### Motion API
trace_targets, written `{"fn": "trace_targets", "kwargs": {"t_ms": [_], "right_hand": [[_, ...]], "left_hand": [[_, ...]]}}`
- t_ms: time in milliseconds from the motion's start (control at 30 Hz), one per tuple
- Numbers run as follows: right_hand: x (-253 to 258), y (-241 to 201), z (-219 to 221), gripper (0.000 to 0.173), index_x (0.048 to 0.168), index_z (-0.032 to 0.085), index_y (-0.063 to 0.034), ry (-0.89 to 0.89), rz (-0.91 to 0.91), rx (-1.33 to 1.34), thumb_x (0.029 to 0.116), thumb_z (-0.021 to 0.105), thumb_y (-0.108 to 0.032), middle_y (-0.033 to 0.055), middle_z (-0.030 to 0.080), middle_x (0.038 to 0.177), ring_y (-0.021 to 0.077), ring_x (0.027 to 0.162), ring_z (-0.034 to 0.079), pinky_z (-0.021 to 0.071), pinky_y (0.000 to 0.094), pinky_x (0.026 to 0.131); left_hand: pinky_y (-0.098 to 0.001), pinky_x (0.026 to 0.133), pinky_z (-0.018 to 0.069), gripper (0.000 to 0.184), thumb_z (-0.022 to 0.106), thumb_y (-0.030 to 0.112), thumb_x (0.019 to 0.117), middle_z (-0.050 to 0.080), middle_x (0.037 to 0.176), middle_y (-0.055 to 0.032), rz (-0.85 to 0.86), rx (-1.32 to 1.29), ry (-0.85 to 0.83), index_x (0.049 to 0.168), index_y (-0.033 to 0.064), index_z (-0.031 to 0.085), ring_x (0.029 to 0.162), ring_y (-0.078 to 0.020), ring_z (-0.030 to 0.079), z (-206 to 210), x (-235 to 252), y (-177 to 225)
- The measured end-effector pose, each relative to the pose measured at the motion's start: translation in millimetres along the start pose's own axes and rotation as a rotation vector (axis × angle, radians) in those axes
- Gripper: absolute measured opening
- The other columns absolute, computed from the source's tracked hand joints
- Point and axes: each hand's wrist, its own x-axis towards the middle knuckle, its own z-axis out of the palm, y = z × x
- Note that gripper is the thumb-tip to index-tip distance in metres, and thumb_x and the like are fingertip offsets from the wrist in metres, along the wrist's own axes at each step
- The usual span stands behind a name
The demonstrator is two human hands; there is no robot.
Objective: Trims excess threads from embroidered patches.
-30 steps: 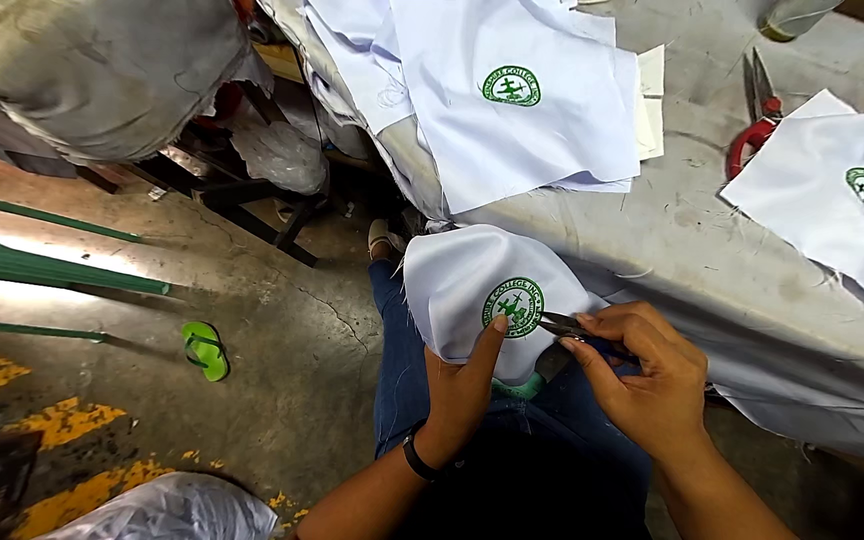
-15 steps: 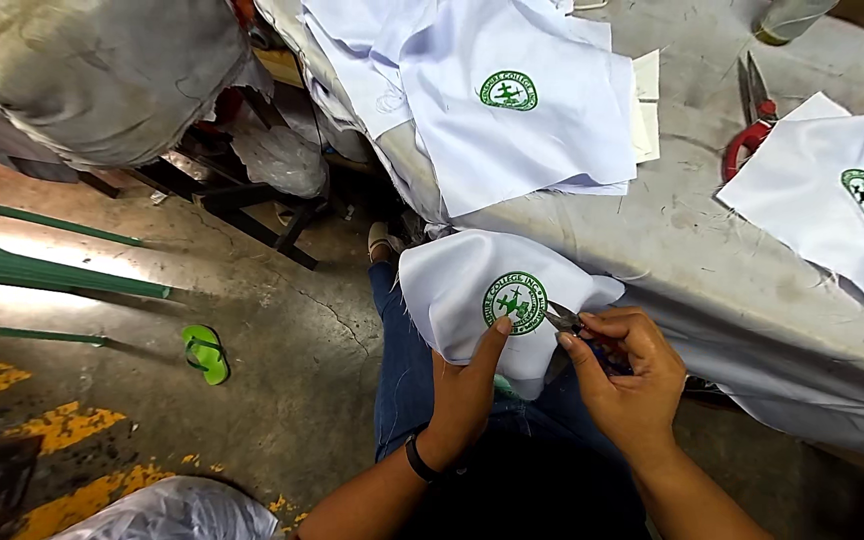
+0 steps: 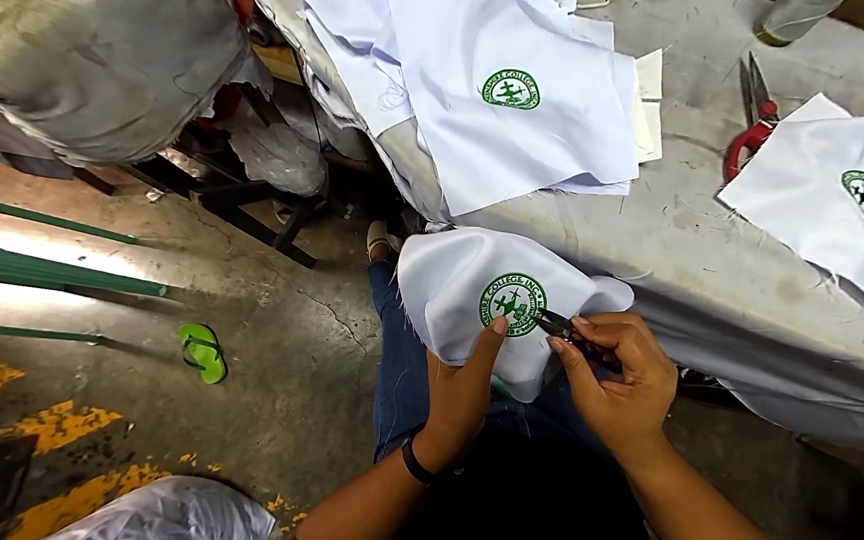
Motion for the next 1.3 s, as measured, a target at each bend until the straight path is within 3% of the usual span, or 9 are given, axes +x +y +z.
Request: {"fn": "trace_targets", "kwargs": {"t_ms": [633, 967, 1300], "right_hand": [[2, 1, -4, 0.017, 0.092, 0.071, 0.0047, 0.024, 0.065, 0.012, 0.0875, 0.077, -0.011, 0.0074, 0.067, 0.090, -0.0005, 0.079, 0.061, 0.0487, 0.0096, 0.066], [1, 2, 0, 0.012, 0.087, 0.071, 0.0045, 0.044, 0.016, 0.014, 0.0900, 0.074, -0.007, 0.0090, 0.068, 0.087, 0.0019, 0.080, 0.063, 0.0504, 0.0108, 0.070], [3, -8, -9, 0.017, 0.092, 0.072, 0.0028, -0.094, 0.043, 0.000, 0.0915, 0.074, -0.014, 0.0085, 0.068, 0.090, 0.0001, 0.080, 0.061, 0.0470, 0.0093, 0.065]], "left_hand": [[-0.0373, 0.091, 0.0608, 0.031, 0.062, -0.003, 0.0961, 0.072, 0.105, -0.0104, -0.038, -0.054, -0.002, 0.125, -0.0023, 0.053, 0.097, -0.0175, 0.072, 3, -3, -3], [-0.0362, 0.091, 0.0608, 0.030, 0.063, -0.004, 0.0949, 0.072, 0.103, -0.0097, -0.041, -0.054, -0.007, 0.123, -0.0024, 0.054, 0.096, -0.0165, 0.073, 3, -3, -4], [-0.0350, 0.090, 0.0605, 0.031, 0.064, -0.004, 0.0940, 0.072, 0.102, -0.0080, 0.027, -0.018, 0.025, 0.123, -0.0016, 0.055, 0.096, -0.0150, 0.072, 2, -1, -5]]}}
